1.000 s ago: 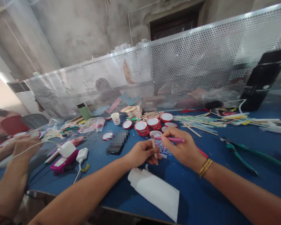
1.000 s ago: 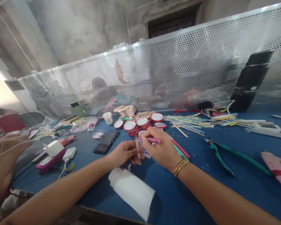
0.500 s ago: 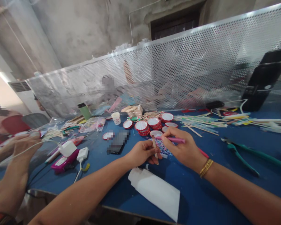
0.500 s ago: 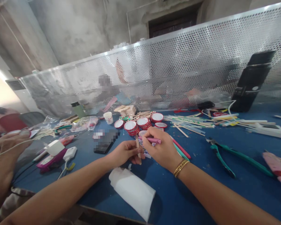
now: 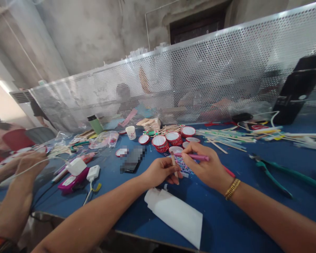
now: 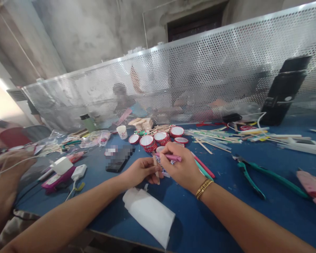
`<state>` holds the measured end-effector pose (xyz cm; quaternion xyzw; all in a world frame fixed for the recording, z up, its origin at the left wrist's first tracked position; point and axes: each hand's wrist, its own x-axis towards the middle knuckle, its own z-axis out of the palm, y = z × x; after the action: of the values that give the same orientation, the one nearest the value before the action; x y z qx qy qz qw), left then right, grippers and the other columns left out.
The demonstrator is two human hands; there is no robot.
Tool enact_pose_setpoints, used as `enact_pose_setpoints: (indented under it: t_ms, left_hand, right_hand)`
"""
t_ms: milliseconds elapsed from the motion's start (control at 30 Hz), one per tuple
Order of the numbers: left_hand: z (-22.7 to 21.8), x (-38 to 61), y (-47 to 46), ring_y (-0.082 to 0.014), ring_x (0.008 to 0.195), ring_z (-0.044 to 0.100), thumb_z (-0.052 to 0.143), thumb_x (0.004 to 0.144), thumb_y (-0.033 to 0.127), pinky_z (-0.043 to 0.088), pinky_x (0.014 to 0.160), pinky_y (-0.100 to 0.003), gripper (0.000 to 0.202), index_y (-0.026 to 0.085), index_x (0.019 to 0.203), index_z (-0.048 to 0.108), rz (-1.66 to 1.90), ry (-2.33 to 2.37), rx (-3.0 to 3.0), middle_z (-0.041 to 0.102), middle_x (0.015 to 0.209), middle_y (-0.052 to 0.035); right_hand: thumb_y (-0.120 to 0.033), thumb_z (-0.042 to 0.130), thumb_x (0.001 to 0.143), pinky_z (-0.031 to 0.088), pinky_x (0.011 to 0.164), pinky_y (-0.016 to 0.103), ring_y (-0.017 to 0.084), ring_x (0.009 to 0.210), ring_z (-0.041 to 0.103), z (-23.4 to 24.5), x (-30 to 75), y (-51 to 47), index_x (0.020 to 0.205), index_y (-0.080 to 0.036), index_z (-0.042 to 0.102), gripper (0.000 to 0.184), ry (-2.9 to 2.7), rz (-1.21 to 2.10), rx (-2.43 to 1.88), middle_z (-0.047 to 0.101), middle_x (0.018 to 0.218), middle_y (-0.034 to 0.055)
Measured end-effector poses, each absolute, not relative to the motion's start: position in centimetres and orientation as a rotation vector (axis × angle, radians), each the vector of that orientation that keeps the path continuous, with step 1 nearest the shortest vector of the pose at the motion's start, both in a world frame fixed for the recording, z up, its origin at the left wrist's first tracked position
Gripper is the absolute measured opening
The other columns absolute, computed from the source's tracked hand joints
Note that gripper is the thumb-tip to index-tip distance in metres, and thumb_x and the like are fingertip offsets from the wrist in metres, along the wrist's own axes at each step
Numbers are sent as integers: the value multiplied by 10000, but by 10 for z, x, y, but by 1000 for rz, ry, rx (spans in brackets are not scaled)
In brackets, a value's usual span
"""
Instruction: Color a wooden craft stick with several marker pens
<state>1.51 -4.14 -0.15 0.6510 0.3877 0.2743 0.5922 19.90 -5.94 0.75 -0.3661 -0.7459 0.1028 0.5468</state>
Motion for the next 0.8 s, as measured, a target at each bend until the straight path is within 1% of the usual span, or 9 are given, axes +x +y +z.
enact_pose_setpoints:
  t_ms: [133,333,500,700,800]
  left_hand:
    - [-3,15,-41,-94,539,656,750,680,573,490,493,-160,490,129,823,598,641,897,1519,703,770,-60]
    - [-3,14,-41,-95,548,657,746,697,549,503,513,-171,456,134,825,603,647,911,1512,710,784,-62]
    - [-2,15,-42,-96,544,655,749,697,550,500,511,-172,460,129,812,603,648,906,1515,705,772,-61]
    - [-4,15,-41,-98,552,659,751,685,564,507,510,-177,484,134,840,595,656,907,1508,709,795,-63]
    - [-4,14,-41,-99,555,661,739,703,558,502,512,-175,469,131,833,595,654,906,1526,708,788,-66]
  right_hand:
    - [-222,536,867,370,590,257,108,606,491,7,198,-59,732,-199,559,139,-1788,291,-867,564,666,-26]
    - [-223,540,857,375,604,275,116,598,463,7,200,-56,665,-212,486,200,-1731,262,-918,518,627,-31]
    - [-250,538,876,380,591,260,113,613,496,6,198,-59,746,-203,568,141,-1756,315,-866,572,677,-21]
    - [-238,545,859,367,602,273,115,598,454,7,199,-57,680,-208,511,185,-1706,291,-918,513,634,-32]
    - [-248,540,865,372,598,268,114,604,467,8,198,-57,697,-204,529,173,-1715,314,-896,529,648,-29]
